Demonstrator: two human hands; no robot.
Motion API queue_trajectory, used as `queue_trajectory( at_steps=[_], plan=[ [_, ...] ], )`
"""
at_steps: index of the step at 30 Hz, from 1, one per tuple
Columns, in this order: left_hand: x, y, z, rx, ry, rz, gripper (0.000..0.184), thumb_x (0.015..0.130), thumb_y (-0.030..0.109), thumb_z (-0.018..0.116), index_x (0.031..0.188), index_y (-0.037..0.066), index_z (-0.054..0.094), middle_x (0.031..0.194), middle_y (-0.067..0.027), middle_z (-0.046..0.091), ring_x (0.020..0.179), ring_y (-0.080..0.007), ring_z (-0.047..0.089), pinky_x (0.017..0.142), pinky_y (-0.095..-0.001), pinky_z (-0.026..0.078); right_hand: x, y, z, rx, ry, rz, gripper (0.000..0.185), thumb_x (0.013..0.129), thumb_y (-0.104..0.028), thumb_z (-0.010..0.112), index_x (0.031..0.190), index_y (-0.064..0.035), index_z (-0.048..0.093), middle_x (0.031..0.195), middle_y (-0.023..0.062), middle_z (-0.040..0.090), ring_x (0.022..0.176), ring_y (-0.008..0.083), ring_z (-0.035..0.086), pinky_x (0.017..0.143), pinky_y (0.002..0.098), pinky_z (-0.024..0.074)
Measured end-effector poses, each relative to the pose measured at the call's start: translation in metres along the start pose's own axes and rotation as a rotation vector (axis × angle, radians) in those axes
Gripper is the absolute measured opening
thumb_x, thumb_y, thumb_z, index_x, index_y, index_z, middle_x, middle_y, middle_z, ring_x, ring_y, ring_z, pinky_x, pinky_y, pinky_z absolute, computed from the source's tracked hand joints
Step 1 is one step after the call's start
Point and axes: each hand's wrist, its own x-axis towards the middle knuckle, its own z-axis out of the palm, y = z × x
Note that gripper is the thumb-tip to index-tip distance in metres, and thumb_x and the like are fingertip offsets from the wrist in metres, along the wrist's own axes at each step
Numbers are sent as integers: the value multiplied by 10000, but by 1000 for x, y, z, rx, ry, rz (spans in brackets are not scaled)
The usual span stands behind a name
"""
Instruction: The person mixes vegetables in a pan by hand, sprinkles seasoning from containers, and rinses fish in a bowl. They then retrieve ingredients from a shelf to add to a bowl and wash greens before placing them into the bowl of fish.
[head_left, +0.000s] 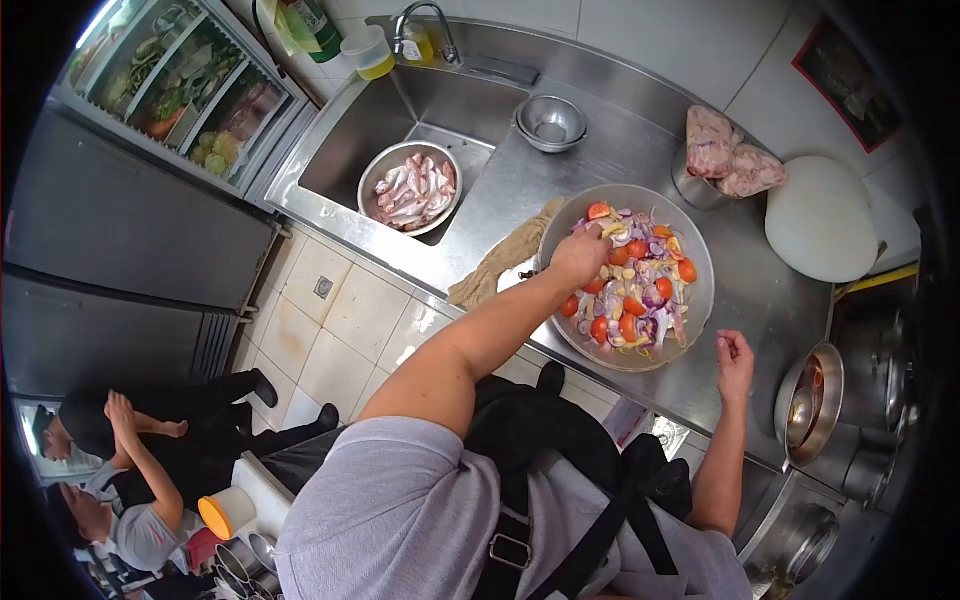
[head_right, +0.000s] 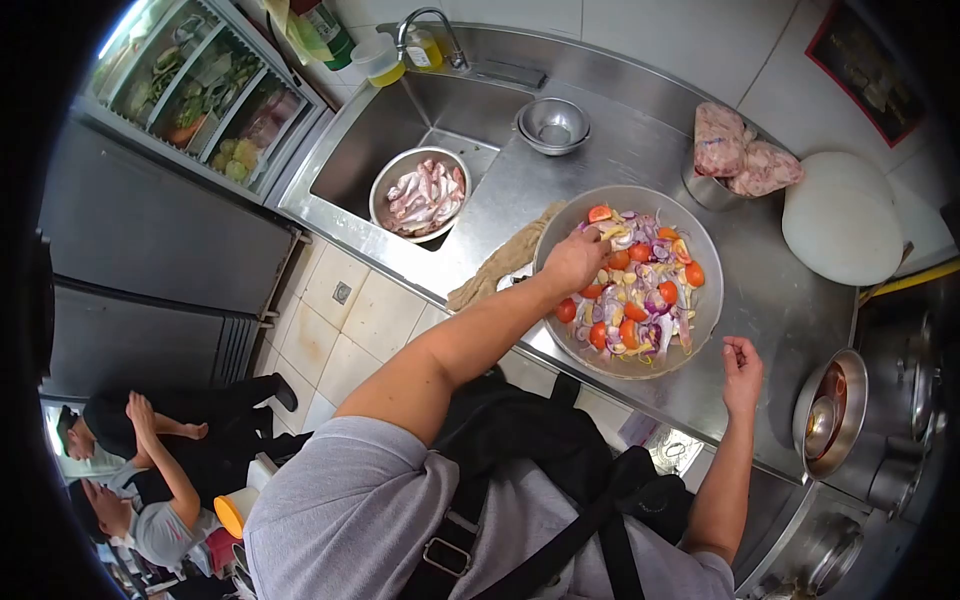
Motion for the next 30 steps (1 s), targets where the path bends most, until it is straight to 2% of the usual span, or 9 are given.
queue_trajectory(
  at_steps=[4,7,11,15,19,20,21,26,30],
  plan=[
    [-16,-23,-43,-281,270,51,282,837,130,673,1115,89,654,1141,-167,571,1078,-336,575,937,-420,484,-1,-31,14,-49,55,-63,138,922,-73,607,1035,-9,654,823,-32,596,719,51,488,664,212,412],
    [-43,-85,-91,-349,379,33,293,828,126,687,1115,81,649,1147,-160,571,1032,-328,600,908,-412,498,-15,-54,32,-20,128,-81,139,923,-74,608,1039,-12,654,825,-36,597,701,49,476,644,208,396],
    [-102,-219,-128,-460,412,-117,270,830,122,715,1088,60,665,1042,-123,637,901,-250,647,791,-352,528,-37,-82,68,32,232,-8,139,927,-81,610,1041,-14,656,824,-42,595,678,41,456,624,204,373],
    [-171,-332,-140,-570,418,-462,246,830,93,698,1060,13,662,947,-82,688,809,-150,624,728,-292,509,-51,-106,112,-8,278,11,141,931,-86,608,1037,-4,651,808,-42,595,680,53,468,645,210,393],
    [-184,-419,-115,-691,387,-516,220,842,37,645,1061,20,651,936,-38,664,729,-87,580,627,-248,481,-58,-130,153,-95,294,-151,139,913,-58,601,1025,13,641,872,18,588,733,107,511,685,250,437],
    [-175,-423,-112,-707,442,-447,246,819,-2,632,1065,4,640,931,-50,663,748,-101,591,648,-253,487,-60,-139,160,-210,283,-221,143,898,-43,600,1022,18,638,901,41,580,754,128,525,702,268,451],
    [-163,-434,-112,-796,323,-498,297,788,38,699,1081,11,652,1007,-108,684,909,-207,644,827,-318,507,-65,-150,165,-199,324,-235,143,898,-43,600,1022,18,638,901,41,580,754,128,525,702,268,451],
    [-89,-387,-148,-822,334,-387,246,753,-53,676,988,19,662,865,-63,656,749,-141,614,695,-273,510,-72,-183,173,-268,401,-198,221,802,35,606,1019,10,642,936,64,552,753,153,531,716,291,466],
    [-45,-366,-156,-828,295,-311,127,794,-56,692,890,15,648,785,-39,648,707,-115,602,649,-263,509,-58,-194,167,-238,496,-161,203,817,30,631,1018,4,648,930,58,569,744,130,502,711,259,462]
  ],
)
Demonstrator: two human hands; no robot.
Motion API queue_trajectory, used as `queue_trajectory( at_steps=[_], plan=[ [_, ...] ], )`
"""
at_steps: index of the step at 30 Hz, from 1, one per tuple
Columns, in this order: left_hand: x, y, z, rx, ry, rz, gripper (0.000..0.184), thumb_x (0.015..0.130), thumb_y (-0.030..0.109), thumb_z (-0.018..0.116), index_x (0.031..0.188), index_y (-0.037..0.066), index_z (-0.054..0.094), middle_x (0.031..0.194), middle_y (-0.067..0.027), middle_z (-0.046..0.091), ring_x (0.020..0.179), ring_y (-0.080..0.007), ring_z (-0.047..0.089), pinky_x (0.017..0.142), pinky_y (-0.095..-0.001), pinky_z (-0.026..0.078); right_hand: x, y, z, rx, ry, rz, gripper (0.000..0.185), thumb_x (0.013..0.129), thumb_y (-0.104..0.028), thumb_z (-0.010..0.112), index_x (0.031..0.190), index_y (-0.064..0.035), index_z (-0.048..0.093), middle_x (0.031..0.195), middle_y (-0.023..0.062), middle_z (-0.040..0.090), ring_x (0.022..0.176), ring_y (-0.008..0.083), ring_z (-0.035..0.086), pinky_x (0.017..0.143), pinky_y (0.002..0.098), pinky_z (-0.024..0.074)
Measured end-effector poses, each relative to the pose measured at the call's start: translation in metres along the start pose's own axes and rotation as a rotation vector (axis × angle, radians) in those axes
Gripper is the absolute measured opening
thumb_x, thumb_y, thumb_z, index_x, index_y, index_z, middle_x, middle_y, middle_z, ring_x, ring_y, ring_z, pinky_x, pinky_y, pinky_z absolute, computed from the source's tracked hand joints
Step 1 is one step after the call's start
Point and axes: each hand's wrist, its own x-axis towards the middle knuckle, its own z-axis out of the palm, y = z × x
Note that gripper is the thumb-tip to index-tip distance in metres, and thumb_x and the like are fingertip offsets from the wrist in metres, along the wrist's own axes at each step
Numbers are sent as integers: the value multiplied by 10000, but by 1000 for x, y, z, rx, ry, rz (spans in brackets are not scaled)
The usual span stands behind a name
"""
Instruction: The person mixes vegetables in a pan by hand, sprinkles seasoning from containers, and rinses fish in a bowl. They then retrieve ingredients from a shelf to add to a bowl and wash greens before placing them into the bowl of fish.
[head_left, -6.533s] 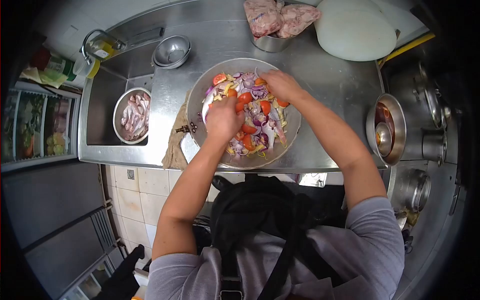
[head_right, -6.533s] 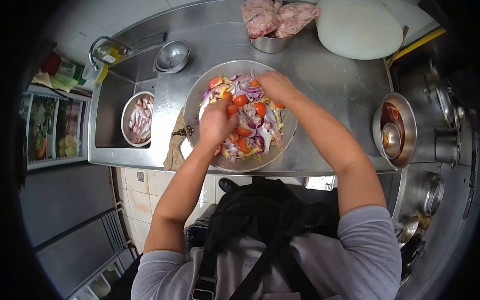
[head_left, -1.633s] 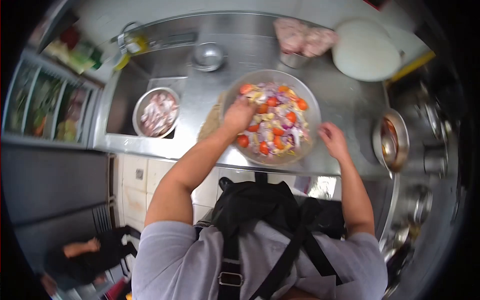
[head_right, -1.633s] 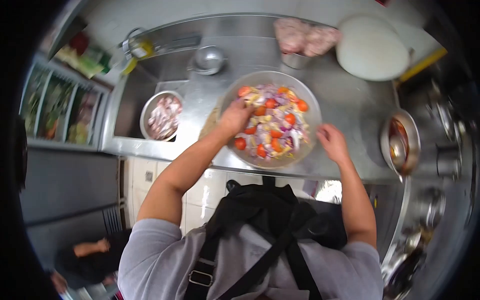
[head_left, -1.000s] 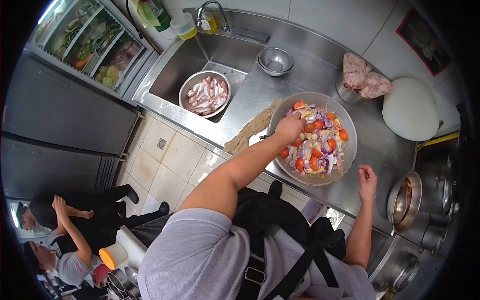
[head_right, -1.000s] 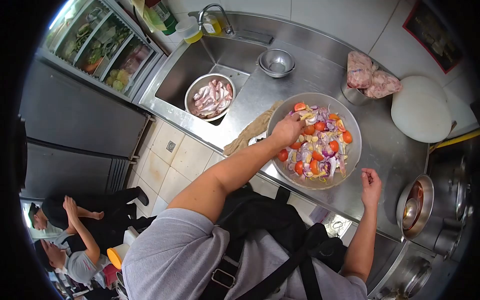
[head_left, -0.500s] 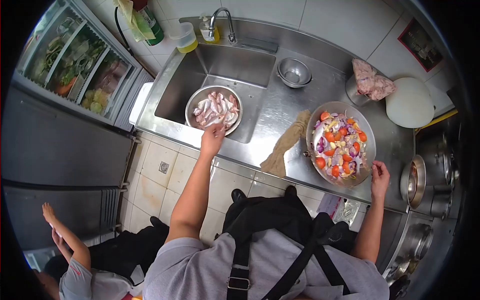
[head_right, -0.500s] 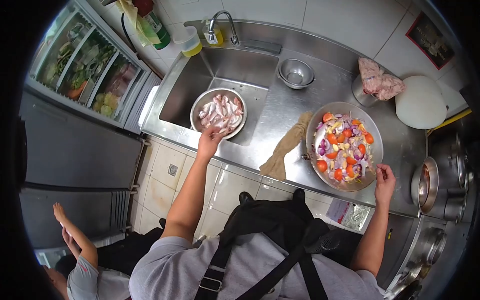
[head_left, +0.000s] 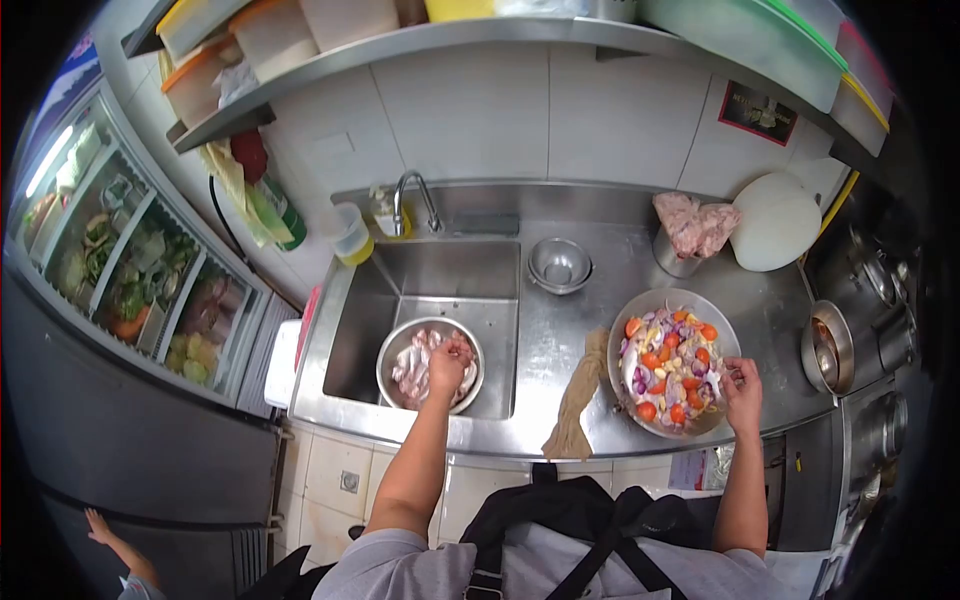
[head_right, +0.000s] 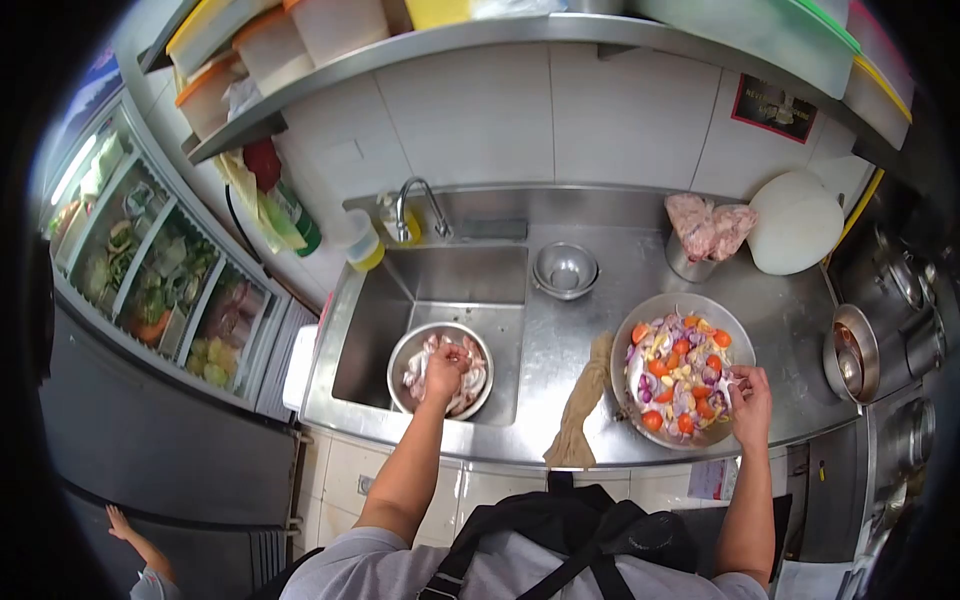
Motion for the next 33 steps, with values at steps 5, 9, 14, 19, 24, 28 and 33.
queue_trajectory(
  at_steps=[5,9,14,19,24,28,33],
  plan=[
    [23,26,-5,-91,-74,-93,23,889,-2,661,870,4,650,740,-43,645,591,-96,587,515,-238,500,20,-1,37,152,-34,9,223,823,45,632,1040,-6,632,927,53,581,772,125,539,710,261,474],
    [77,5,-41,-120,-76,-81,195,976,136,597,918,-42,650,745,-59,637,597,-99,576,527,-235,488,16,-39,51,75,-53,-25,233,811,43,641,1036,-18,638,936,91,599,786,183,597,721,297,488],
    [133,126,-104,-252,13,208,174,989,143,574,1027,-5,657,825,-34,635,696,-78,583,592,-230,502,-11,-50,69,157,40,19,225,818,52,630,1035,-8,642,915,76,594,792,156,588,732,302,485],
    [167,215,-146,-531,-94,518,170,986,115,566,1077,-17,623,901,-55,640,764,-95,597,659,-239,522,-71,-90,91,60,174,142,193,823,27,608,1013,9,635,891,64,567,752,148,553,690,292,468],
    [166,312,-189,-496,128,945,144,968,84,580,1050,-22,633,942,-77,631,805,-133,616,705,-275,546,-138,-140,84,-23,231,350,204,835,-5,603,1036,6,635,898,73,567,805,168,557,733,292,471],
    [159,376,-257,-461,325,1190,145,956,84,592,1070,-4,593,1062,-136,635,874,-209,647,723,-323,571,-179,-105,73,-19,310,424,235,855,-50,627,1087,-15,646,1000,110,637,913,196,615,811,311,495],
    [161,365,-228,-425,-39,1110,359,1005,181,541,1263,-68,538,1186,-171,636,1003,-228,648,867,-347,543,-258,-157,61,-219,325,479,289,861,-164,636,1117,-30,633,1024,169,658,959,307,633,859,409,501]
  ],
)
